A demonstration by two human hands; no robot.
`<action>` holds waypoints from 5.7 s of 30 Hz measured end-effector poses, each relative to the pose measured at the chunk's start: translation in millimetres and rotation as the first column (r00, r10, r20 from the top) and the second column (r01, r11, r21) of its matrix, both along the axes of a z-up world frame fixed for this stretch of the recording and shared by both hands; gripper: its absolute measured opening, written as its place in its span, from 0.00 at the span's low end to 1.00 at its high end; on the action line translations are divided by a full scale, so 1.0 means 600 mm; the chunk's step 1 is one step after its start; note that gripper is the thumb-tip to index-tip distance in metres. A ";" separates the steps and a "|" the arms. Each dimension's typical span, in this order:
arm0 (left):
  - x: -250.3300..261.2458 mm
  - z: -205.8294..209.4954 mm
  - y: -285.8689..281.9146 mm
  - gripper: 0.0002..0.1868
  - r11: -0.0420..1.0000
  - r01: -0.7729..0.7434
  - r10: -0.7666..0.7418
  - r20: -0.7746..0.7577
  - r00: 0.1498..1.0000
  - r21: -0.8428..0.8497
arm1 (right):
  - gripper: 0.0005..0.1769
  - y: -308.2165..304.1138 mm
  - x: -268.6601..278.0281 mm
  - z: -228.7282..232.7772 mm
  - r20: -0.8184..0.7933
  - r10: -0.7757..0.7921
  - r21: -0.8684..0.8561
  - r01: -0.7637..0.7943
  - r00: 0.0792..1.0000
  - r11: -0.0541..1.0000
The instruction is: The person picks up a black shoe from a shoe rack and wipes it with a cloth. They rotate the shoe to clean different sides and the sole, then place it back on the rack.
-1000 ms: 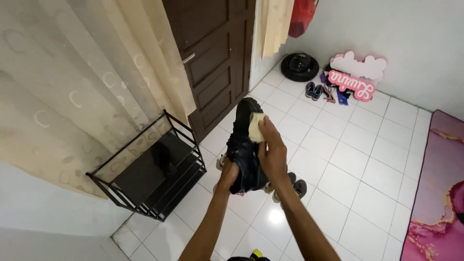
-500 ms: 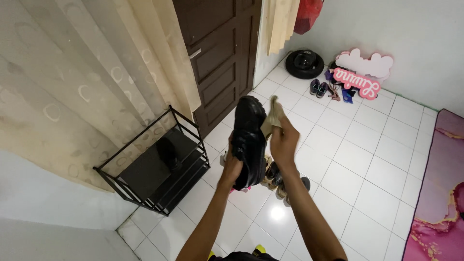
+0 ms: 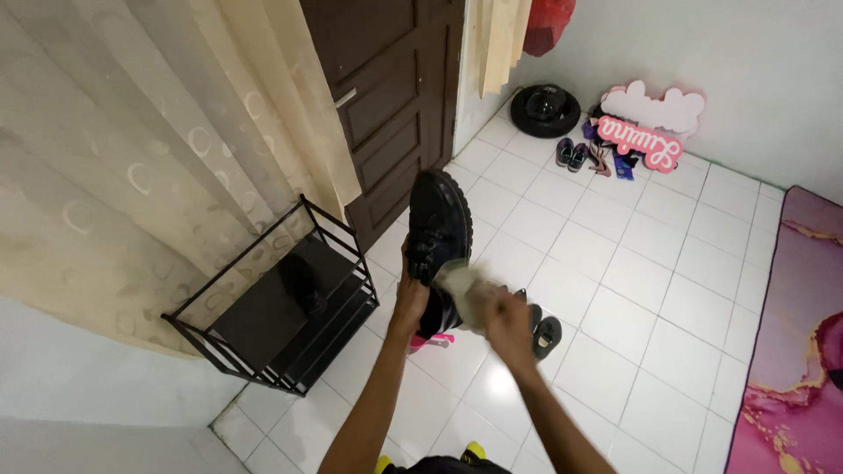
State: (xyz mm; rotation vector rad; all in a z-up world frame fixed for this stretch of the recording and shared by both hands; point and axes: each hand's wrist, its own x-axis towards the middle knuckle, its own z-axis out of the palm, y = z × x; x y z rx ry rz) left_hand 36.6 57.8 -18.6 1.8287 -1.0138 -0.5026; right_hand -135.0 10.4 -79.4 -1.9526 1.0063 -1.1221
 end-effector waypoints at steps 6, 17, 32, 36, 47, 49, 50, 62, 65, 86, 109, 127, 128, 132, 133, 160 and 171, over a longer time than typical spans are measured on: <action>0.023 -0.118 -0.023 0.41 0.874 0.240 -0.285 -0.046 0.957 -0.422 | 0.28 -0.056 0.109 0.265 0.270 0.065 -0.294 0.017 0.961 0.956; 0.027 -0.038 -0.008 0.38 0.992 0.062 -0.073 -0.099 0.992 -0.107 | 0.29 0.088 0.059 0.133 0.026 0.174 -0.094 -0.171 0.984 0.981; -0.019 -0.064 -0.019 0.27 0.960 -0.127 0.089 -0.156 0.984 -0.251 | 0.31 -0.006 0.114 0.205 -0.033 0.072 -0.437 -0.080 0.997 0.896; -0.008 -0.123 -0.026 0.30 0.937 -0.189 0.201 0.012 0.979 -0.293 | 0.33 0.049 0.087 0.125 0.017 0.161 -0.328 -0.146 0.987 0.933; -0.005 -0.052 -0.009 0.44 0.893 -0.442 0.238 -0.923 0.303 0.085 | 0.29 0.138 0.050 0.123 -0.085 0.134 -0.349 -0.156 0.987 0.924; 0.017 -0.189 -0.008 0.46 0.897 -0.434 0.011 -0.979 0.203 -0.080 | 0.29 0.141 0.050 0.137 -0.119 0.133 -0.376 -0.169 0.984 0.911; 0.025 -0.215 -0.008 0.45 0.917 -0.389 -0.019 -0.985 0.170 -0.085 | 0.28 0.143 0.052 0.143 -0.124 0.120 -0.408 -0.161 0.985 0.898; -0.019 0.021 0.026 0.47 0.979 -0.152 -0.004 -0.759 0.651 -0.135 | 0.25 0.138 0.032 0.138 -0.202 0.188 -0.444 -0.261 0.961 0.857; 0.004 -0.031 0.005 0.40 0.981 -0.157 0.027 -0.711 0.702 -0.118 | 0.27 0.155 0.003 0.136 -0.211 0.261 -0.373 -0.324 0.942 0.869; 0.011 0.114 0.011 0.45 0.935 -0.341 0.144 -0.780 0.609 -0.094 | 0.19 0.128 0.008 0.016 0.090 0.098 -0.150 -0.084 0.991 0.985; 0.002 0.008 0.029 0.54 0.970 -0.243 0.130 -0.774 0.620 -0.032 | 0.10 0.066 0.041 0.205 0.190 -0.088 -0.118 0.112 0.978 0.987; -0.029 0.093 0.063 0.57 0.996 -0.087 0.048 -0.713 0.699 -0.019 | 0.10 0.074 0.007 0.152 0.017 0.020 -0.215 -0.016 1.000 0.977; -0.031 0.100 0.070 0.58 0.995 -0.093 0.051 -0.707 0.706 -0.021 | 0.14 0.088 0.004 0.144 -0.043 0.027 -0.268 -0.037 0.999 0.963; 0.011 0.050 0.052 0.60 0.995 -0.087 0.019 -0.720 0.694 -0.058 | 0.17 0.121 -0.024 0.069 0.016 0.130 -0.180 -0.125 0.991 0.976; 0.019 0.027 0.047 0.60 0.995 -0.084 0.019 -0.719 0.695 -0.054 | 0.17 0.091 -0.027 0.051 0.018 0.127 -0.176 -0.122 0.992 0.977; -0.056 0.068 0.091 0.48 0.980 0.180 -0.103 -0.546 0.831 0.089 | 0.17 0.004 0.023 0.237 0.236 -0.007 -0.282 0.075 0.972 0.957; -0.064 0.062 0.103 0.46 0.965 0.251 -0.177 -0.528 0.831 0.070 | 0.30 0.027 0.014 0.142 0.192 -0.123 -0.377 0.189 0.974 0.907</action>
